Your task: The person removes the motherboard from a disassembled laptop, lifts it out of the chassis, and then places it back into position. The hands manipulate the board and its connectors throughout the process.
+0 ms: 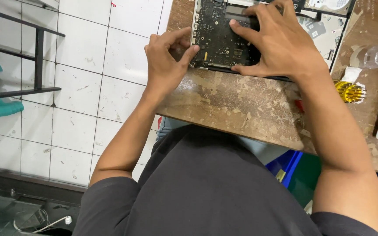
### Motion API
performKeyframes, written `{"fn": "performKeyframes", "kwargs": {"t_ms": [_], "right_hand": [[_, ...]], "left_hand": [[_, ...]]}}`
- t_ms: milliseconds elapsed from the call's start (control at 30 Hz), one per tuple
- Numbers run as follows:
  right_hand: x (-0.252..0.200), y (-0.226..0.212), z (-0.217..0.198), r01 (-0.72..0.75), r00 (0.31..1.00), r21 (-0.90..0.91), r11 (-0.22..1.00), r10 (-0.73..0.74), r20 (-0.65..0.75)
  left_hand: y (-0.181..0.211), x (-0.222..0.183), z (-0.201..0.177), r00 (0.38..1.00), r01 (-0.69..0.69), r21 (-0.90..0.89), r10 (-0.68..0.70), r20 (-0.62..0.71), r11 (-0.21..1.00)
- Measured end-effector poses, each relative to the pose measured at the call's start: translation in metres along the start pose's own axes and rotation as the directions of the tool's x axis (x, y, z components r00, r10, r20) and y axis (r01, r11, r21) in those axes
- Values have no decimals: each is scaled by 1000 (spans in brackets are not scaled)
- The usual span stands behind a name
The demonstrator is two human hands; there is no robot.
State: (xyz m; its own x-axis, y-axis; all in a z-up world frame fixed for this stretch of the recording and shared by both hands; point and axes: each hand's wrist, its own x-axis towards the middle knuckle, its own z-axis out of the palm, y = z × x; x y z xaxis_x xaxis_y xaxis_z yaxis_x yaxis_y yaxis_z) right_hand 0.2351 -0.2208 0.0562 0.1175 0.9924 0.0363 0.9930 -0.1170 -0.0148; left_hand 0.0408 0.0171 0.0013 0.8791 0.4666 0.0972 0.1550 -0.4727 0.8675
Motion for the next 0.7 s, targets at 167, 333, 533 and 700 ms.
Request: {"fn": "performKeyframes", "kwargs": {"t_ms": [167, 333, 533, 700], "right_hand": [[0, 4, 0, 10, 1000, -23, 1000, -10, -11], [-1, 6, 3, 22, 999, -24, 999, -23, -25], [-2, 5, 2, 12, 1000, -48, 999, -13, -26], [-2, 6, 3, 1, 1000, -32, 999, -1, -15]], "left_hand": [[-3, 28, 0, 992, -129, -51, 128, -13, 990], [-5, 47, 12, 995, -95, 90, 98, -26, 991], [-10, 46, 17, 993, -106, 49, 108, -47, 993], [-17, 47, 23, 993, -98, 67, 102, -63, 993]]}}
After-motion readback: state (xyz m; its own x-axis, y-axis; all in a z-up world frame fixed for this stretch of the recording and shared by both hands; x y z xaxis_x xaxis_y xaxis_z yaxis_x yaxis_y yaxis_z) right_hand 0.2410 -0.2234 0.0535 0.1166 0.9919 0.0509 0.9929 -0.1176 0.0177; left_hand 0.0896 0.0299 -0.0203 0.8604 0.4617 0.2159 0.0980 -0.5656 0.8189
